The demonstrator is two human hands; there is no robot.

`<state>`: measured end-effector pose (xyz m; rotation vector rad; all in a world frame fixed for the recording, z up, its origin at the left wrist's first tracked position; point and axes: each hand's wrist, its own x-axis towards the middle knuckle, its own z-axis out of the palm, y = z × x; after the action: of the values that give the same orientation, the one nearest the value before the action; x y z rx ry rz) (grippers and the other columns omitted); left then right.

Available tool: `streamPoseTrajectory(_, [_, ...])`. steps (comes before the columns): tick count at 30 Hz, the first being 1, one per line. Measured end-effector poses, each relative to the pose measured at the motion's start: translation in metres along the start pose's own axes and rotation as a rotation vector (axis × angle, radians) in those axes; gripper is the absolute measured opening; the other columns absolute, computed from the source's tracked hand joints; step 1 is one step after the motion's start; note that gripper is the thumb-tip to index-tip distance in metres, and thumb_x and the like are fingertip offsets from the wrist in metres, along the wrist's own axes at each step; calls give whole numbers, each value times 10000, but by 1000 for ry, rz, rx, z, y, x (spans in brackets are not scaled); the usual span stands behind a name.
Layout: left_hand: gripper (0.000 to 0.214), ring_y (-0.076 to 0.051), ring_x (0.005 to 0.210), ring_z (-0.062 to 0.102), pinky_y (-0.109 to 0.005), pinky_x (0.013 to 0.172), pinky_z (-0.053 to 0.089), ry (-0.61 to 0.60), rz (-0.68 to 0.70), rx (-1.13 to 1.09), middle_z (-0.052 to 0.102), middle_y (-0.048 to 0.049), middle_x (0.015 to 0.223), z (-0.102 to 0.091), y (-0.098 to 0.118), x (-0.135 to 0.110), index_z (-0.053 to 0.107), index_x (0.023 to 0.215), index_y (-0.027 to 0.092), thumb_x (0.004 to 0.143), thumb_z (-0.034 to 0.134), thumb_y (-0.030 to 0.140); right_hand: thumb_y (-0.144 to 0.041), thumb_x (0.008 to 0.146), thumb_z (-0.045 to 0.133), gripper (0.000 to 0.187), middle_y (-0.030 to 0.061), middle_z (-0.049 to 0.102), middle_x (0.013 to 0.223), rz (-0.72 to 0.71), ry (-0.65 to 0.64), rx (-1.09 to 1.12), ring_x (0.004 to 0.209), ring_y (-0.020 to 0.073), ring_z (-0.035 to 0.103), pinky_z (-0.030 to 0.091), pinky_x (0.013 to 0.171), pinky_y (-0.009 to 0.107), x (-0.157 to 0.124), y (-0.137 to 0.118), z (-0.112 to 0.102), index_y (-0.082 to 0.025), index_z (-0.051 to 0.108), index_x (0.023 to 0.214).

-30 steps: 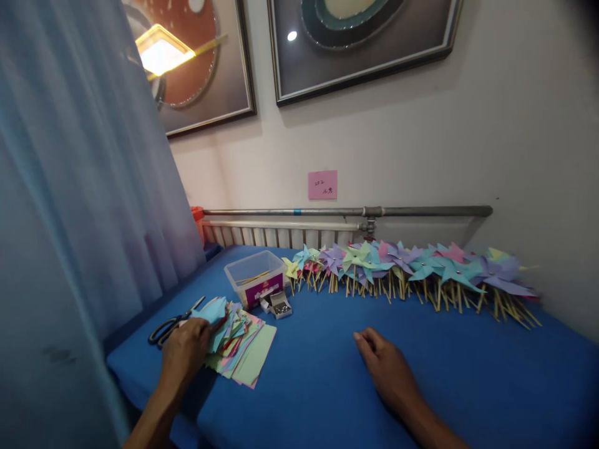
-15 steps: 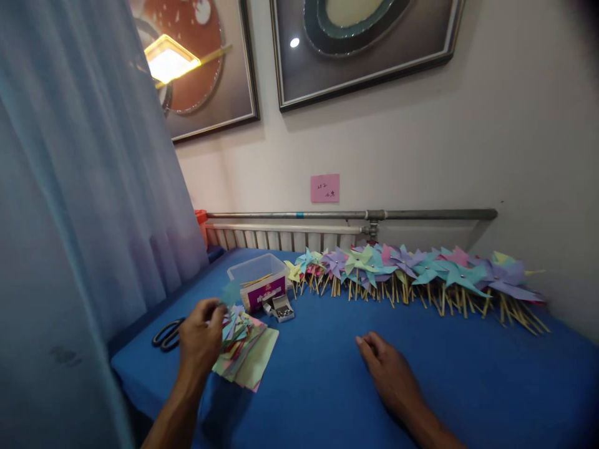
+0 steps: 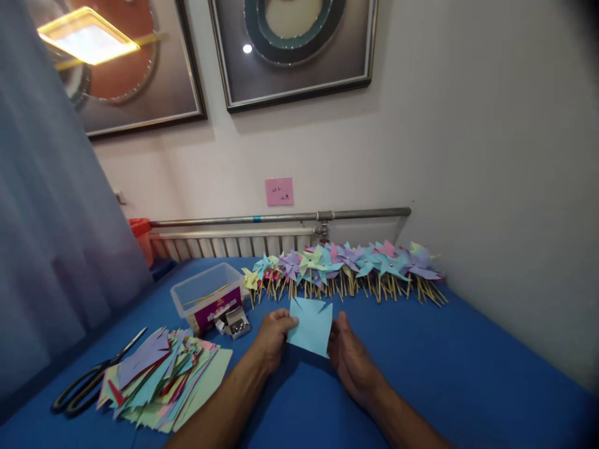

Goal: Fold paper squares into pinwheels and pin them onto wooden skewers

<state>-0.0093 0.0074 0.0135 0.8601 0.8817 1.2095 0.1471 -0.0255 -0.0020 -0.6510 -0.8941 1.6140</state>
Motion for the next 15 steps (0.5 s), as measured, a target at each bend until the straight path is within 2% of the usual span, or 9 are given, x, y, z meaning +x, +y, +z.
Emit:
streamPoseTrajectory(3, [335, -85, 461, 477, -232, 513, 359, 18, -1, -1, 573, 25, 518, -7, -19, 4, 551, 615, 158, 511, 842, 287, -630, 790, 697, 543, 113, 776, 991, 26, 46, -15, 965, 298, 713, 516, 890, 447, 0, 0, -1, -184, 704, 1099])
streamPoseTrajectory(6, [367, -84, 457, 479, -230, 504, 362, 24, -3, 13, 582, 27, 521, -12, -24, 0, 540, 613, 163, 513, 859, 313, -481, 702, 834, 456, 80, 782, 902, 9, 148, -57, 849, 269, 728, 546, 813, 397, 4, 8, -2, -170, 716, 1013])
streamPoseTrajectory(10, [366, -89, 449, 488, -229, 483, 367, 62, 13, 54, 610, 23, 533, -9, -21, -2, 568, 633, 156, 500, 866, 323, -429, 648, 871, 405, 41, 771, 814, -23, 237, -67, 730, 220, 713, 542, 723, 336, 8, 17, -2, -174, 714, 920])
streamPoseTrajectory(15, [352, -89, 459, 494, -226, 485, 377, 96, 37, 46, 622, 19, 547, -8, -19, -3, 591, 653, 146, 504, 854, 326, -468, 666, 858, 393, 42, 764, 795, 12, 195, -41, 761, 223, 711, 538, 741, 338, 4, 8, 0, -178, 702, 880])
